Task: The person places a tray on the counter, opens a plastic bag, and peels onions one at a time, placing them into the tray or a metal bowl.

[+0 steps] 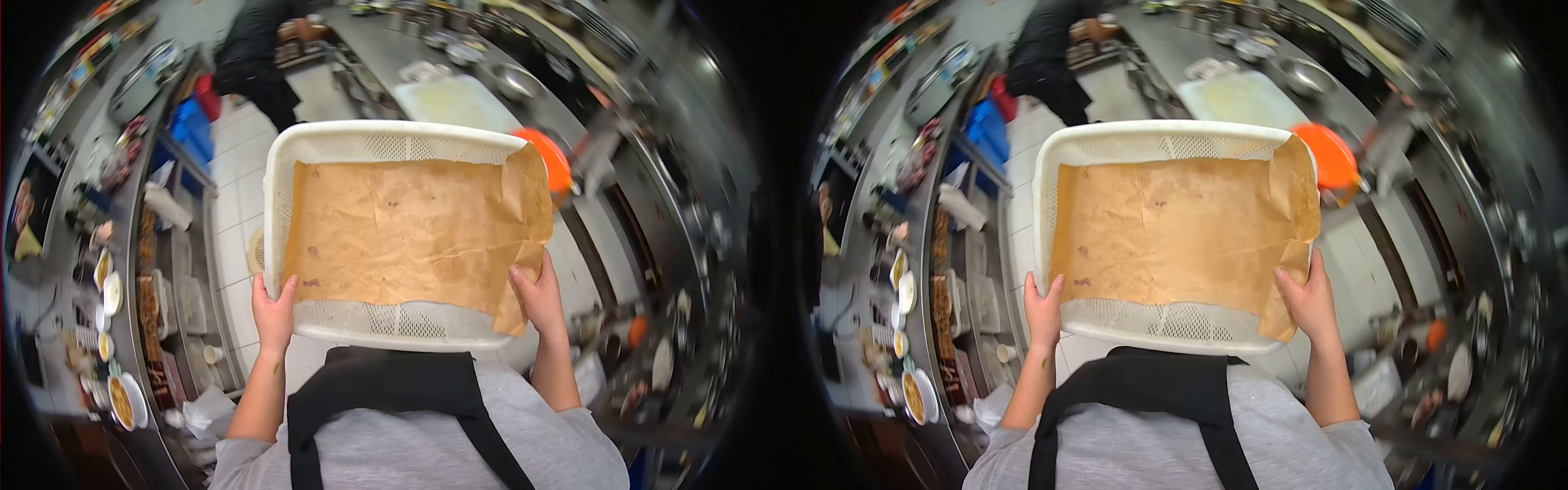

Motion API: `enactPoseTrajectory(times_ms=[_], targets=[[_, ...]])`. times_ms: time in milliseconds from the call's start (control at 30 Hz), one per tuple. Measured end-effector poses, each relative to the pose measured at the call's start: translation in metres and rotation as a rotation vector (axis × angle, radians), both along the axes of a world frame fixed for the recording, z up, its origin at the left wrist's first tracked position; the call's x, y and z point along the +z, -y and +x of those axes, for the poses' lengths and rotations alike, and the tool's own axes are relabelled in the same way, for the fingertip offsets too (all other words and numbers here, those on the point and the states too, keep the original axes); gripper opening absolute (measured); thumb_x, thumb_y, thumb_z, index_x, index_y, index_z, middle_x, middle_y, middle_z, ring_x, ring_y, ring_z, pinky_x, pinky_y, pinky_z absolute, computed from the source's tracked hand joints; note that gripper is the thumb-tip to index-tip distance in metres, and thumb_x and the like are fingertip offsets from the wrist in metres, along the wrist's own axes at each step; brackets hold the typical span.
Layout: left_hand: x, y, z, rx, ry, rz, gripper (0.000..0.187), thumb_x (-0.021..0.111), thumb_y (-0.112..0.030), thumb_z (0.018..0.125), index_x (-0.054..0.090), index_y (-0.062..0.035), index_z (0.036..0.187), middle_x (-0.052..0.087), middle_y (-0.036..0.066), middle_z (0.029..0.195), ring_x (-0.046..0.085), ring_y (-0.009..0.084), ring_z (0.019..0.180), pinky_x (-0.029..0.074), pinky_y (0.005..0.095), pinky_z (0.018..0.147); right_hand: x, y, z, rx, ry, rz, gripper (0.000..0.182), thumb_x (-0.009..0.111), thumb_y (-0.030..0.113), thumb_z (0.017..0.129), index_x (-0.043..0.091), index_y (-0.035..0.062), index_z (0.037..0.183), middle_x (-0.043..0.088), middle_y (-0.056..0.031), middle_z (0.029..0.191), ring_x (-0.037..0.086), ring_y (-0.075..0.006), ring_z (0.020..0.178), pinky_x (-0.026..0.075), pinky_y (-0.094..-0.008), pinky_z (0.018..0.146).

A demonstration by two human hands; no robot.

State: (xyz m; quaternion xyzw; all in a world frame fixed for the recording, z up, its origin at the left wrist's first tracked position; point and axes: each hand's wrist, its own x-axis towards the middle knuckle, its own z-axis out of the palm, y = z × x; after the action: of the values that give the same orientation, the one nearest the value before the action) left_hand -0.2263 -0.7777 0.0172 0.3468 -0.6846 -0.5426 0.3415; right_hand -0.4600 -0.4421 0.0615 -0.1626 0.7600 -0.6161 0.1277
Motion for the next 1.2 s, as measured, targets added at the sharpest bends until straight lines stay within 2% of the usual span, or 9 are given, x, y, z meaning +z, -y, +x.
enactPoseTrajectory(times_ms=[133,233,333,400,533,633,733,933,1200], targets=[[-0.007,0.052,0.045,0.248,-0.093,0.063,0.022,0.057,-0.018,0.100,0.053,0.0004,0.109,0.062,0.007,0.101,0.056,0.0133,0.093,0.046,0.0302,0.086,0.026,0.110,-0.016,0.260,-0.030,-0.021,0.056,0.064,0.006,0.089,0.038,-0.0021,0.138,0.057,-0.0138,0.126,0.057,-0.0181,0.114,0.047,-0.0321,0.095],[-0.019,0.096,0.073,0.331,-0.128,0.047,0.023,0.050,-0.022,0.103,0.053,0.0005,0.108,0.062,0.008,0.102,0.055,0.0121,0.094,0.045,0.0286,0.086,0.031,0.194,-0.017,0.352,-0.079,0.027,0.065,0.065,0.006,0.089,0.032,-0.0015,0.144,0.055,-0.0141,0.129,0.057,-0.0187,0.115,0.046,-0.0326,0.097],[-0.023,0.147,0.110,0.422,-0.198,0.134,0.023,0.049,-0.022,0.104,0.052,0.0003,0.107,0.061,0.007,0.102,0.053,0.0102,0.093,0.045,0.0271,0.085,0.021,0.276,0.005,0.449,-0.086,0.035,0.073,0.064,0.005,0.089,0.023,-0.0030,0.149,0.053,-0.0155,0.133,0.055,-0.0197,0.119,0.044,-0.0322,0.100],[-0.034,0.182,0.124,0.468,-0.227,0.170,0.022,0.050,-0.022,0.104,0.052,0.0001,0.107,0.061,0.007,0.102,0.053,0.0096,0.093,0.045,0.0266,0.084,0.021,0.320,0.016,0.503,0.026,0.032,0.080,0.064,0.004,0.089,0.016,-0.0038,0.152,0.050,-0.0162,0.138,0.052,-0.0198,0.123,0.041,-0.0318,0.103],[-0.035,0.258,0.150,0.504,-0.252,0.160,0.020,0.052,-0.020,0.102,0.053,0.0001,0.105,0.062,0.006,0.100,0.054,0.0094,0.092,0.045,0.0266,0.083,0.029,0.399,0.038,0.525,0.034,0.026,0.079,0.063,0.003,0.090,0.015,-0.0027,0.153,0.048,-0.0145,0.140,0.050,-0.0185,0.125,0.041,-0.0314,0.104],[-0.009,0.307,0.155,0.524,-0.140,0.032,0.020,0.055,-0.019,0.101,0.053,0.0005,0.104,0.062,0.006,0.099,0.055,0.0097,0.090,0.046,0.0272,0.083,0.030,0.457,0.043,0.543,0.095,-0.079,0.077,0.061,0.002,0.091,0.016,-0.0013,0.153,0.049,-0.0136,0.140,0.051,-0.0183,0.124,0.041,-0.0312,0.103],[0.000,0.346,0.165,0.564,-0.174,0.024,0.020,0.057,-0.019,0.100,0.053,0.0009,0.103,0.062,0.006,0.096,0.054,0.0101,0.088,0.046,0.0278,0.082,0.031,0.507,0.054,0.530,0.113,-0.146,0.075,0.058,0.000,0.092,0.016,0.0006,0.154,0.049,-0.0125,0.140,0.051,-0.0178,0.123,0.041,-0.0314,0.104],[-0.028,0.373,0.193,0.666,-0.187,0.103,0.020,0.056,-0.019,0.100,0.054,0.0008,0.102,0.062,0.006,0.096,0.054,0.0104,0.089,0.045,0.0278,0.082,0.009,0.574,0.061,0.622,0.171,-0.117,0.075,0.058,0.001,0.093,0.015,0.0014,0.154,0.049,-0.0127,0.140,0.052,-0.0179,0.123,0.041,-0.0315,0.104],[-0.035,0.392,0.208,0.837,-0.165,0.122,0.020,0.051,-0.019,0.102,0.052,0.0000,0.105,0.061,0.006,0.097,0.054,0.0097,0.088,0.046,0.0266,0.080,-0.017,0.667,0.053,0.767,0.276,-0.078,0.075,0.059,0.005,0.095,0.013,-0.0004,0.154,0.050,-0.0148,0.139,0.053,-0.0188,0.122,0.042,-0.0311,0.103]])
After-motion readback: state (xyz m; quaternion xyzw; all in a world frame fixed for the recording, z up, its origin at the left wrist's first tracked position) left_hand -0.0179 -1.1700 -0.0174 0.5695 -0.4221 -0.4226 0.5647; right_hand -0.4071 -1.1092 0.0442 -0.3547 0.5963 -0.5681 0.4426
